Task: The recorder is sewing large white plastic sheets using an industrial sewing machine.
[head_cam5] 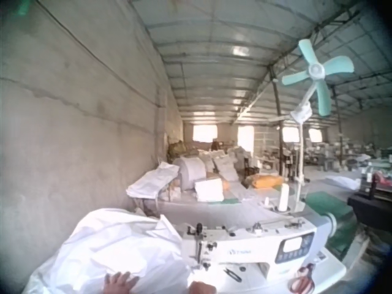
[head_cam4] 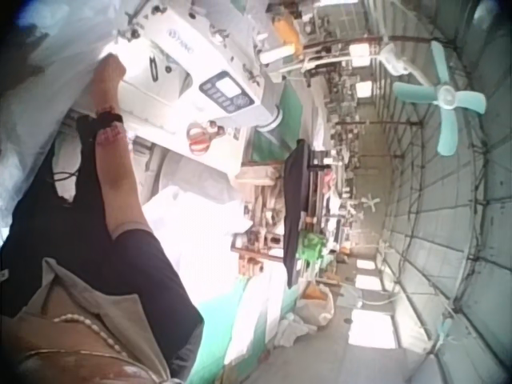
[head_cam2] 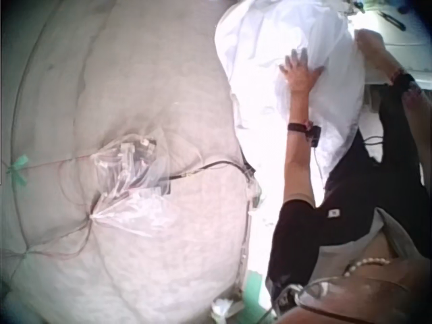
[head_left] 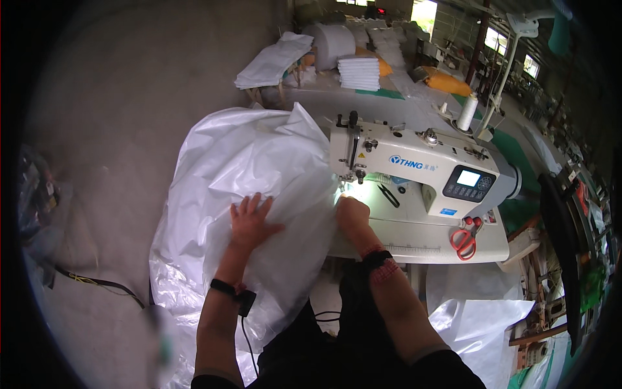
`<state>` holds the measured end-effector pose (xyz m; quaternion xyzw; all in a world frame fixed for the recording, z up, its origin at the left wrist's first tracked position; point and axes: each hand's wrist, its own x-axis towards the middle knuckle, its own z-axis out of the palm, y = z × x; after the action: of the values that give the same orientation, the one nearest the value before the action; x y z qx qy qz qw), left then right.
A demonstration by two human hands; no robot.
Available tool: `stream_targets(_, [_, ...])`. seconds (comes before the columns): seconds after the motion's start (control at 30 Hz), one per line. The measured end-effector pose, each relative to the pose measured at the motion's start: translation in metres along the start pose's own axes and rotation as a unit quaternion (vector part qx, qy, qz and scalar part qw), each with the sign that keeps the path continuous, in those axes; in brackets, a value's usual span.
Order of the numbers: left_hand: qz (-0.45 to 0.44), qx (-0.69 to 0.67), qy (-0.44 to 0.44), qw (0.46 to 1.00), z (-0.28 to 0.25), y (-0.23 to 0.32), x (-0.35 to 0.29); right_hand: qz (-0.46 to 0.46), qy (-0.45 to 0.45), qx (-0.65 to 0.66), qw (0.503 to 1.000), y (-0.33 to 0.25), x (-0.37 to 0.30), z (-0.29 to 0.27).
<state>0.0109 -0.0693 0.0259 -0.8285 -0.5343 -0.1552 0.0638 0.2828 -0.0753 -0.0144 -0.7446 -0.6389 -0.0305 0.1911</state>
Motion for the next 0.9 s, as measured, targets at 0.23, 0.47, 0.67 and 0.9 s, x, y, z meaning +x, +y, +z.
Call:
stream_targets(0.23, [0.002,0.075,0.003,0.997,-0.042,-0.025,-0.045,-0.004,-0.027,-0.015,1.0,0.001,0.001,-0.004])
stream_targets(0.47, [-0.169,0.185,0.071,0.966,-0.091,-0.097,-0.085,-0.006,0.116,0.064,0.991,-0.001,-0.022,-0.005])
stream_targets(0.67, [0.009,0.031,0.217,0.976,-0.164,-0.099,-0.093,-0.002,0.17,0.197,0.966,0.008,-0.026,-0.001])
stream_targets(0.9, [0.046,-0.128,0.13,0.982,-0.154,-0.033,-0.157,-0.013,0.032,0.379,0.925,-0.03,-0.073,-0.017])
